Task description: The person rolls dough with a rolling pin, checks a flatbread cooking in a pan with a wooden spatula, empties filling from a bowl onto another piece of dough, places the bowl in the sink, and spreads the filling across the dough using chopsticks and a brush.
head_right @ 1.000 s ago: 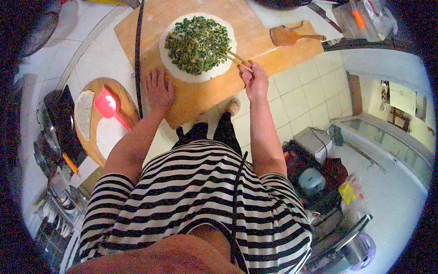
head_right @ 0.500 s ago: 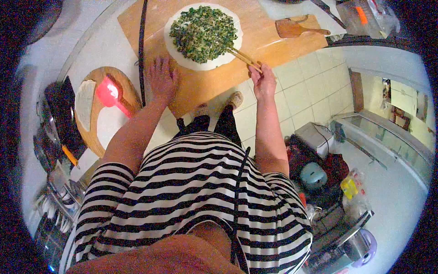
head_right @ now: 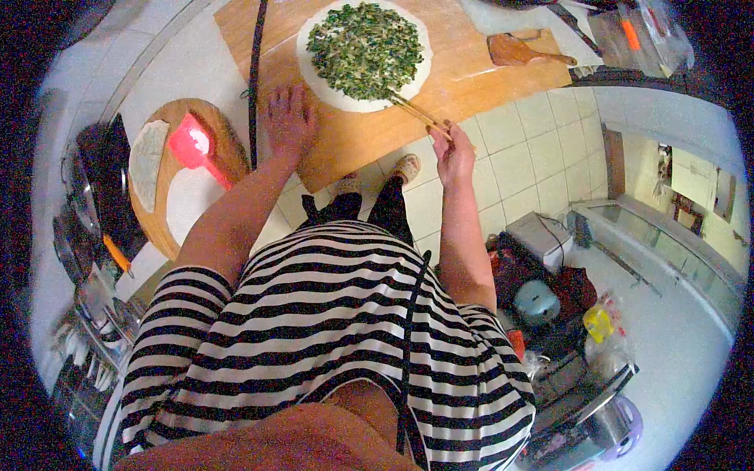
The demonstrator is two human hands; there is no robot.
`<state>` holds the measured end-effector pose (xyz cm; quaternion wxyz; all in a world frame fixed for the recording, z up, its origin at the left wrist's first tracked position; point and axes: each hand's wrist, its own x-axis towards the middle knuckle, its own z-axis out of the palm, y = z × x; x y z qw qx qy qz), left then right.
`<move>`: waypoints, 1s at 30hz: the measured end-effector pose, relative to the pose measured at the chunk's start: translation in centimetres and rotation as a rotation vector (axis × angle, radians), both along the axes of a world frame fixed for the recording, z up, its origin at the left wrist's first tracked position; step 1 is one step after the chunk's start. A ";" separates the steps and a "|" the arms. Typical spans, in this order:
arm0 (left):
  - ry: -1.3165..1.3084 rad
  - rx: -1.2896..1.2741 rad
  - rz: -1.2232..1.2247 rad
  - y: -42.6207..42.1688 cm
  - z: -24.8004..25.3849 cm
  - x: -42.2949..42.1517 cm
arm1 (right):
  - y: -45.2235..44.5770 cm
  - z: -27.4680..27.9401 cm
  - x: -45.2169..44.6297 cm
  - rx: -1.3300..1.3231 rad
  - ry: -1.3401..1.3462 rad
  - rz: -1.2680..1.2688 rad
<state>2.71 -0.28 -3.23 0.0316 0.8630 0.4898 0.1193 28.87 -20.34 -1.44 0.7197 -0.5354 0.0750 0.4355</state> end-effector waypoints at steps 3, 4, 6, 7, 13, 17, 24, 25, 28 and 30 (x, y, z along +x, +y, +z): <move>-0.029 -0.015 -0.012 0.1 -0.7 -0.2 | -0.3 0.2 -0.4 0.024 -0.002 0.018; -0.028 -0.016 -0.010 0.0 -0.5 -0.2 | -0.2 0.2 -0.4 0.050 -0.008 0.016; -0.060 0.001 0.010 -0.1 0.0 0.1 | 0.9 0.0 -0.6 0.066 -0.001 0.009; -0.060 0.001 0.013 0.0 -0.2 0.1 | 1.3 -0.1 -0.8 0.084 0.006 0.001; -0.060 0.045 0.014 0.1 -0.4 0.1 | 1.4 0.1 -2.5 0.032 -0.017 0.067; -0.041 0.021 0.002 0.1 -0.4 0.0 | 2.0 0.7 -3.1 0.043 -0.007 0.070; -0.046 0.014 0.013 -0.2 0.4 -0.2 | 5.2 1.3 -3.7 0.131 -0.033 0.087; -0.044 0.013 0.019 -0.2 0.3 -0.2 | 5.9 1.2 -3.8 0.150 -0.015 0.072; -0.081 0.019 0.014 -0.1 0.1 -0.1 | 7.8 1.2 -4.3 0.200 -0.002 0.069; -0.087 -0.011 0.011 0.0 0.1 -0.1 | 8.7 1.1 -4.7 0.232 -0.005 0.080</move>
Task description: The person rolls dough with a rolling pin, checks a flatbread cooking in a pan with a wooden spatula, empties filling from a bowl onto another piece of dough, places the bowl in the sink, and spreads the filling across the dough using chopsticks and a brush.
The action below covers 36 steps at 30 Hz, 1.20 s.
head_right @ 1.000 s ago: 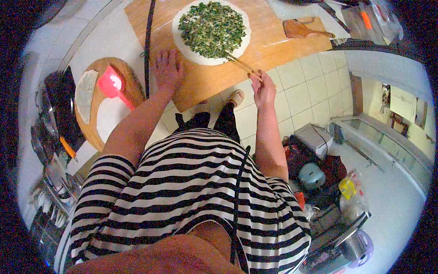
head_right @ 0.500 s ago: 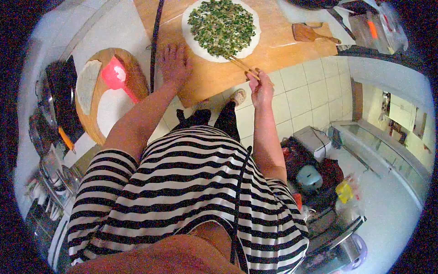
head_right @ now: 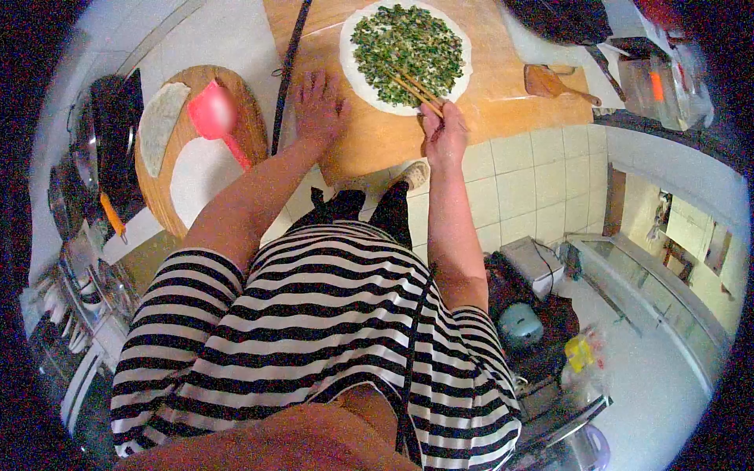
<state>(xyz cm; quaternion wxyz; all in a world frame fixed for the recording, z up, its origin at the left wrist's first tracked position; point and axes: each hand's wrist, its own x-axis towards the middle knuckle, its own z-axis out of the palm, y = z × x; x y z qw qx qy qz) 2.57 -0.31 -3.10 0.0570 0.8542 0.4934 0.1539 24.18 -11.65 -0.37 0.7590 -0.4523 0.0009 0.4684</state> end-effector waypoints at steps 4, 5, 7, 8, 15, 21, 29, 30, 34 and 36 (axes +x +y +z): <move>0.037 0.015 0.021 -0.1 0.0 0.1 | 0.5 0.1 -0.8 -0.100 -0.008 -0.002; 0.035 -0.006 0.021 -0.2 0.3 0.1 | 0.3 -0.3 -0.7 -0.101 -0.032 0.031; 0.033 -0.027 0.022 -0.2 0.4 0.1 | -0.2 -0.1 -0.7 -0.102 -0.056 0.064; 0.026 -0.022 0.021 -0.3 0.4 0.1 | -0.7 0.5 -0.7 -0.091 -0.024 0.057; 0.002 -0.033 0.021 -0.1 -0.1 0.2 | -3.3 0.3 0.0 -0.140 -0.035 0.051; 0.075 -0.046 0.005 0.1 0.6 0.4 | -4.6 -0.4 0.9 -0.163 -0.034 0.071; -0.015 -0.001 0.004 0.1 0.1 0.3 | -2.2 -1.1 4.1 -0.046 0.041 -0.161; -0.023 0.002 0.003 0.2 0.1 0.3 | -2.0 -1.2 4.2 -0.045 0.059 -0.166; -0.040 0.019 -0.004 0.0 0.1 0.3 | -2.1 -1.3 2.9 -0.041 0.117 -0.100; -0.041 0.032 0.004 -0.2 0.1 0.2 | -2.5 -0.7 2.1 -0.078 0.059 0.026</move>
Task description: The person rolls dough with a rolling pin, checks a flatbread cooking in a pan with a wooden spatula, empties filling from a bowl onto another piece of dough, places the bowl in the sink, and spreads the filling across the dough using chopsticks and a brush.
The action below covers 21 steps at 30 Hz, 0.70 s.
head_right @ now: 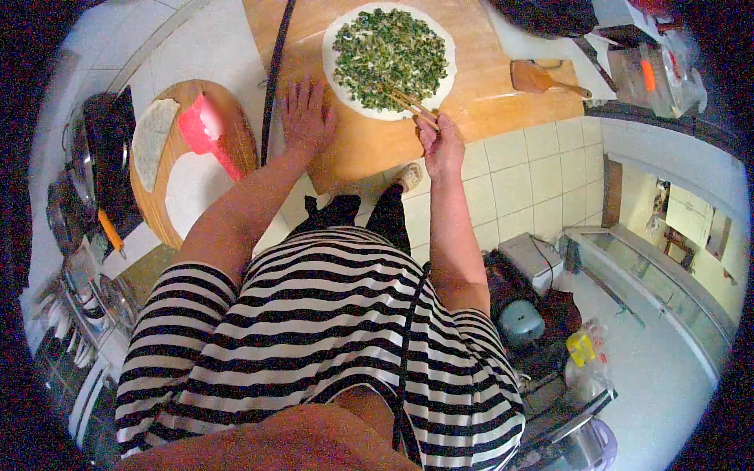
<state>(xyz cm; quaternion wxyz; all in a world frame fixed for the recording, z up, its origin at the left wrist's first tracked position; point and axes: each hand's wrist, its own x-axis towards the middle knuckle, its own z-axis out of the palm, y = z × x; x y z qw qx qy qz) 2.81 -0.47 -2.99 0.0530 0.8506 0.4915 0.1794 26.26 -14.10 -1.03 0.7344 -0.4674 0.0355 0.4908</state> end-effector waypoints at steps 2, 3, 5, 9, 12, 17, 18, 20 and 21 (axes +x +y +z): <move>0.012 0.005 0.004 0.1 -0.2 0.0 | 0.7 0.3 0.2 -0.024 -0.016 -0.004; 0.025 0.009 0.004 0.2 -0.2 0.0 | 1.2 -0.1 0.9 0.021 -0.016 0.022; 0.029 0.011 0.005 0.2 -0.6 -0.1 | 2.8 -0.3 1.6 0.068 -0.016 0.052; 0.040 0.020 -0.002 0.4 -0.6 -0.2 | 6.3 1.1 2.6 0.033 -0.077 -0.048; 0.056 0.027 -0.004 0.3 -0.5 -0.2 | 7.2 1.4 3.5 -0.011 -0.077 -0.129; 0.023 0.014 0.004 0.4 -0.7 -0.2 | 5.4 0.9 5.3 0.066 -0.088 -0.163; 0.020 -0.005 0.007 0.3 -0.5 -0.1 | 5.3 0.7 5.5 0.050 -0.113 -0.205; 0.023 -0.025 0.009 0.1 0.3 -0.1 | 5.6 0.8 5.2 0.017 -0.073 -0.227; 0.028 -0.046 0.007 0.1 0.6 -0.1 | 6.0 0.6 4.8 0.005 -0.037 -0.217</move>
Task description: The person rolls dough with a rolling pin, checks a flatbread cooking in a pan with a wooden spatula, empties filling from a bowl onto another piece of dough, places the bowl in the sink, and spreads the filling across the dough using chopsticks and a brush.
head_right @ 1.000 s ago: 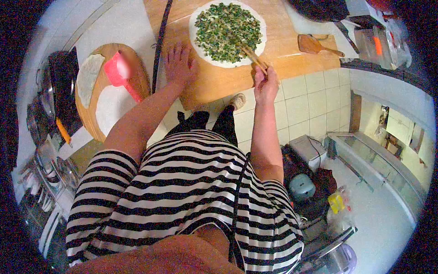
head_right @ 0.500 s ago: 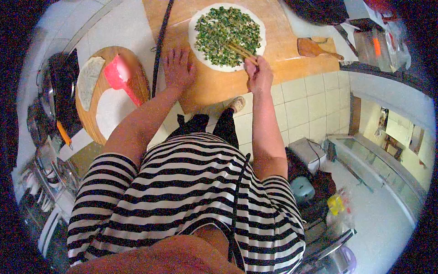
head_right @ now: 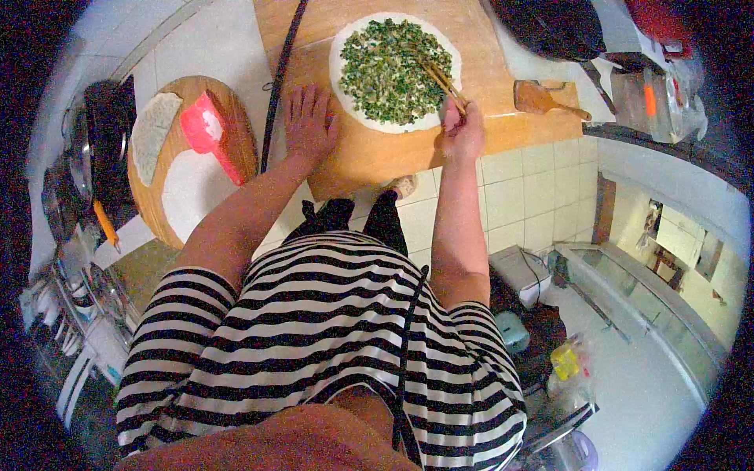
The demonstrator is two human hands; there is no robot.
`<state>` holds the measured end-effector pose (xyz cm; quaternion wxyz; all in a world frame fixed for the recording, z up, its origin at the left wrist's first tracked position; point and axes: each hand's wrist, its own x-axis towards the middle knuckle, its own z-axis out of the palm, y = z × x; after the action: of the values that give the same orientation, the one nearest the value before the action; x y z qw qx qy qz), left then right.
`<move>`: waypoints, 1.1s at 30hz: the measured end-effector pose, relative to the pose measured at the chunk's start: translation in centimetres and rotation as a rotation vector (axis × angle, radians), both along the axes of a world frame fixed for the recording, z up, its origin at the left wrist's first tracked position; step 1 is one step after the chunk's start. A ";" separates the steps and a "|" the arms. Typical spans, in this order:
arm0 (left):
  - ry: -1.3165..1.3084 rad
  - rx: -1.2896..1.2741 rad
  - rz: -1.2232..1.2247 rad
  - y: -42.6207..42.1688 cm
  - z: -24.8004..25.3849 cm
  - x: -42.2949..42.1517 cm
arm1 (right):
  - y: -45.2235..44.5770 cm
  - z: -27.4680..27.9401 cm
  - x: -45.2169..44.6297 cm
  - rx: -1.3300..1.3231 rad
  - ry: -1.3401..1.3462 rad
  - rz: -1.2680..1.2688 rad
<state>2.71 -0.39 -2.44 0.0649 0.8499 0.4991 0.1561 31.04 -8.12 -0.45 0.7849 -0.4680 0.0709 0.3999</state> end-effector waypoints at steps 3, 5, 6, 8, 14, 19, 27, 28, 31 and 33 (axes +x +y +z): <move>0.002 0.015 0.003 0.0 -0.1 0.0 | 1.0 -0.4 -1.5 -0.032 -0.011 0.071; 0.008 0.016 0.004 -0.1 -0.2 -0.1 | 1.8 0.7 -2.8 -0.006 -0.051 0.160; 0.013 0.019 0.002 -0.1 -0.2 -0.1 | 2.0 1.0 -3.0 -0.034 -0.073 0.170; 0.032 0.003 0.007 -0.1 0.0 -0.1 | 2.0 1.0 -2.6 -0.039 -0.070 0.144; 0.054 -0.011 0.020 -0.1 -0.4 -0.1 | 1.8 0.2 -2.4 -0.026 -0.064 0.107; 0.054 -0.008 0.021 -0.1 -0.6 -0.2 | 1.9 1.6 -4.0 -0.036 -0.050 0.176; 0.023 0.017 0.018 -0.1 -0.4 -0.1 | 0.3 0.3 -3.1 -0.039 -0.070 0.198; 0.023 0.016 0.018 -0.1 -0.4 -0.1 | 0.5 0.2 -3.3 -0.039 -0.059 0.228; -0.023 0.029 -0.003 0.0 -0.5 -0.2 | 1.5 0.1 -4.4 -0.028 -0.068 0.270; -0.007 0.054 -0.004 0.0 -0.4 -0.2 | 2.1 0.5 -5.2 -0.065 -0.032 0.222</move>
<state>2.55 -0.37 -2.87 0.0441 0.8519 0.4926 0.1726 25.88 -6.07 0.07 0.7211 -0.5044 0.0191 0.4745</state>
